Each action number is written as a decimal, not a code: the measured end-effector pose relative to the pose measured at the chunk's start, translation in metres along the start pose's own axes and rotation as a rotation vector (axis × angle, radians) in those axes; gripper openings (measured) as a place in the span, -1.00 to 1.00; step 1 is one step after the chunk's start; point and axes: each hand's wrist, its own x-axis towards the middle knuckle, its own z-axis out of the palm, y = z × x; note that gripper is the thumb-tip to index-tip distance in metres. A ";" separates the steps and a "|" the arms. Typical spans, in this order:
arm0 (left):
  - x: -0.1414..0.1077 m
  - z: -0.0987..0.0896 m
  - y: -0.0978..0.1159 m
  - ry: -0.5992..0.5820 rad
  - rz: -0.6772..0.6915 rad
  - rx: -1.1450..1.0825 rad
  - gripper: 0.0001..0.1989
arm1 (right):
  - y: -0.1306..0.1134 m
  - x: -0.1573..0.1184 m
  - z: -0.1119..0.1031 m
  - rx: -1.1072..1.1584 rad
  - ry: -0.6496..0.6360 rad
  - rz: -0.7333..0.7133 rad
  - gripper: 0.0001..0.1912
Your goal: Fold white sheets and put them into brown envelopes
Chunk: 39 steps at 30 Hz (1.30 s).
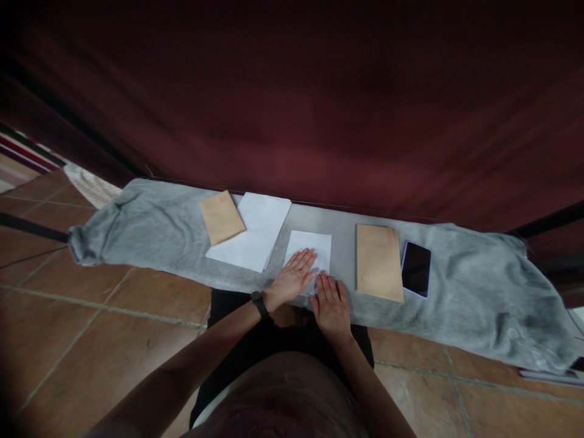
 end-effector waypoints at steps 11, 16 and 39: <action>0.062 0.020 -0.010 -0.012 -0.066 0.012 -0.39 | 0.000 0.002 -0.004 0.011 -0.023 0.013 -0.41; 0.068 0.020 -0.032 0.035 -0.175 0.011 -0.33 | -0.001 0.001 -0.004 0.017 -0.018 0.018 -0.40; -0.020 -0.014 -0.023 -0.049 0.139 0.043 -0.46 | 0.018 0.038 -0.001 0.095 -0.082 0.043 -0.47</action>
